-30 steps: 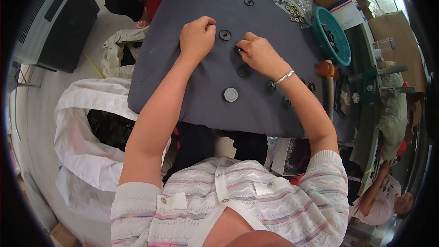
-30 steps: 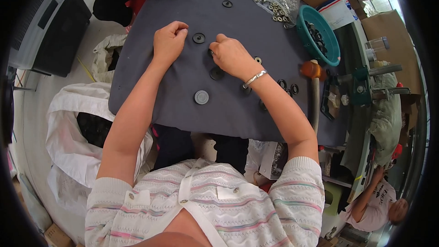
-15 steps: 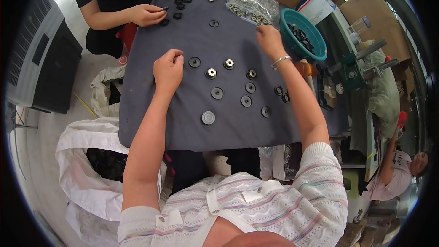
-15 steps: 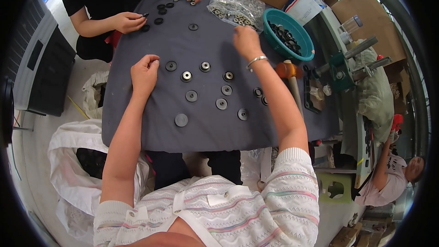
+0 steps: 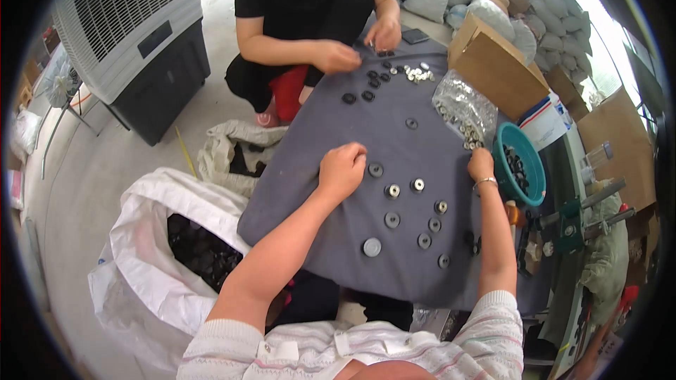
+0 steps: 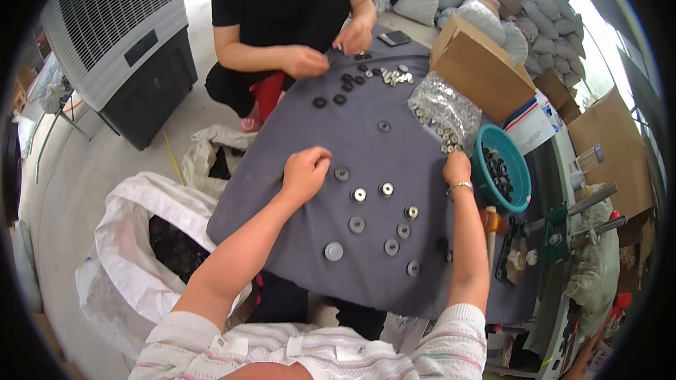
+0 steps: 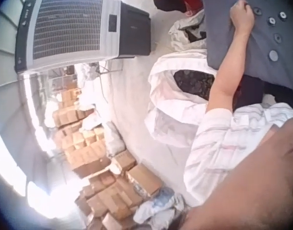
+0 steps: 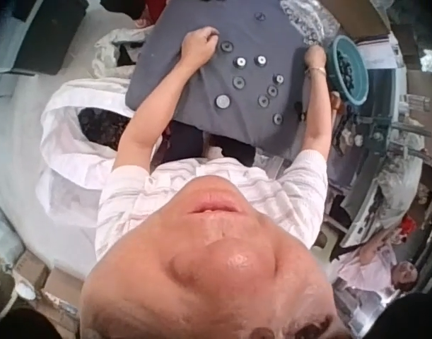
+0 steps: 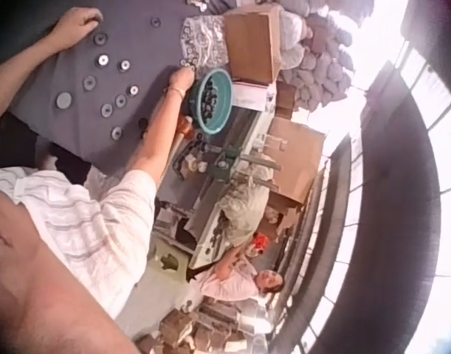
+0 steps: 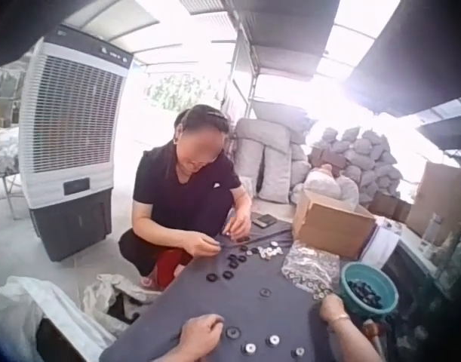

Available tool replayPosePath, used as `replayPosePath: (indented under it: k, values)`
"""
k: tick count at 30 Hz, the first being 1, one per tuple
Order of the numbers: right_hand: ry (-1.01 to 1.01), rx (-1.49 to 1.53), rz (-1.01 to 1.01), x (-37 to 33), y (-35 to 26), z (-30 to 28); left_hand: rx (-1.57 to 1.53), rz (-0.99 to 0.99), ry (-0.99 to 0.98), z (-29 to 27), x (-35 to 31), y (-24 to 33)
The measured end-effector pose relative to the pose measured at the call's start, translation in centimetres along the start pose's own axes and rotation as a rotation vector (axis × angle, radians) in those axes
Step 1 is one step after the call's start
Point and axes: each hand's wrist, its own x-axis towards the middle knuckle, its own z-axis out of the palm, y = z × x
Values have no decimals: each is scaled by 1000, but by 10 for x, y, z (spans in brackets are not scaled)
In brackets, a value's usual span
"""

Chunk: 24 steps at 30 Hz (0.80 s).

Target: The person assembles circular mechanical components by inserting metal inserts into rubber rings and then securing them into black casings with a rubber mallet.

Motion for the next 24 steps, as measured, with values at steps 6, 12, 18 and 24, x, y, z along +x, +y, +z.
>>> replayPosePath:
  k: [6,12,18,24]
  values:
    - [5,135,-260,-2,-52,-61,-22,-47,46,-4,18,-4]
    - [-125,722,-575,-50,-173,-120,-27,-63,34,4,18,-12]
    - [-170,603,-699,-61,-206,-120,-65,-55,61,1,13,-8]
    - [-99,491,-776,-61,-214,-114,-40,-74,52,-1,14,-10]
